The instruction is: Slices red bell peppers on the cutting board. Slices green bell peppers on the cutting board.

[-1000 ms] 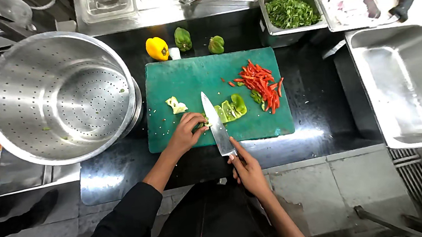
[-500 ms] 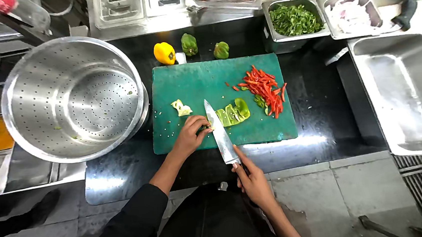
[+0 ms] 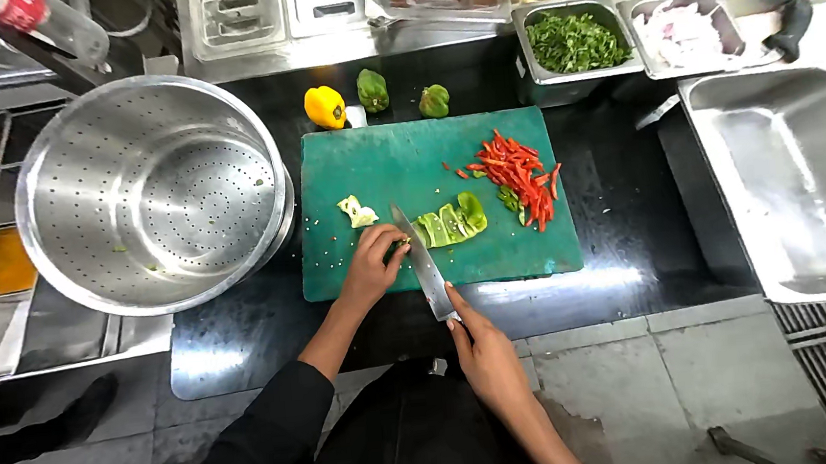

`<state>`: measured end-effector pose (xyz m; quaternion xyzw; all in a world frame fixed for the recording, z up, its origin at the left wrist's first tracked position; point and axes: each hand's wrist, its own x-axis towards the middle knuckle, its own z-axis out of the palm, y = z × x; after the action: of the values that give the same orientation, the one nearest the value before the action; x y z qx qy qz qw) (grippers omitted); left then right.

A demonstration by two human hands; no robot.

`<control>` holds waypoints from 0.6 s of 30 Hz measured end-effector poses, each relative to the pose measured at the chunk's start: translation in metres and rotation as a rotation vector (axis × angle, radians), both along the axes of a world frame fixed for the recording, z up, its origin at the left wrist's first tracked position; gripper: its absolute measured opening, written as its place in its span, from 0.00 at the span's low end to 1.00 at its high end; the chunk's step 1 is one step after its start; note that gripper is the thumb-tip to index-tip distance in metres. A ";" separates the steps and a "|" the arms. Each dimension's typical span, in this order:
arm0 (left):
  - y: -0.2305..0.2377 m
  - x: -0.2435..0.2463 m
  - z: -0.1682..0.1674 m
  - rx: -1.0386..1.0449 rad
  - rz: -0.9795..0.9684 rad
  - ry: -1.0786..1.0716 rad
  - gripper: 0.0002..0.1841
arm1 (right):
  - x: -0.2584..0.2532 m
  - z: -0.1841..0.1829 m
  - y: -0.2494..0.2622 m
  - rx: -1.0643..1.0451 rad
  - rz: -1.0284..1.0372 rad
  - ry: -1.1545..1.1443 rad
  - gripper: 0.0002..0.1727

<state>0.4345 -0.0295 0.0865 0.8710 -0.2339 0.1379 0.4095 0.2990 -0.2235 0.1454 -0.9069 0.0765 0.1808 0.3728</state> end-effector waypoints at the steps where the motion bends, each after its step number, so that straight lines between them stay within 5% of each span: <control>1: 0.000 0.001 -0.001 -0.004 0.023 -0.003 0.09 | -0.003 0.002 0.000 -0.016 0.015 0.009 0.29; 8: 0.001 -0.005 0.003 -0.052 0.257 0.069 0.10 | -0.004 0.016 0.003 -0.095 0.057 0.097 0.29; 14: 0.035 -0.010 0.010 -0.064 0.416 0.109 0.07 | -0.056 0.021 -0.033 -0.035 0.052 -0.062 0.29; 18: 0.030 -0.013 0.017 -0.041 0.270 0.022 0.10 | -0.065 0.020 -0.047 0.082 -0.050 -0.178 0.29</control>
<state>0.4213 0.0001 0.1037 0.8874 -0.1074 0.1869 0.4074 0.2339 -0.2705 0.1653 -0.9011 0.0582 0.0929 0.4195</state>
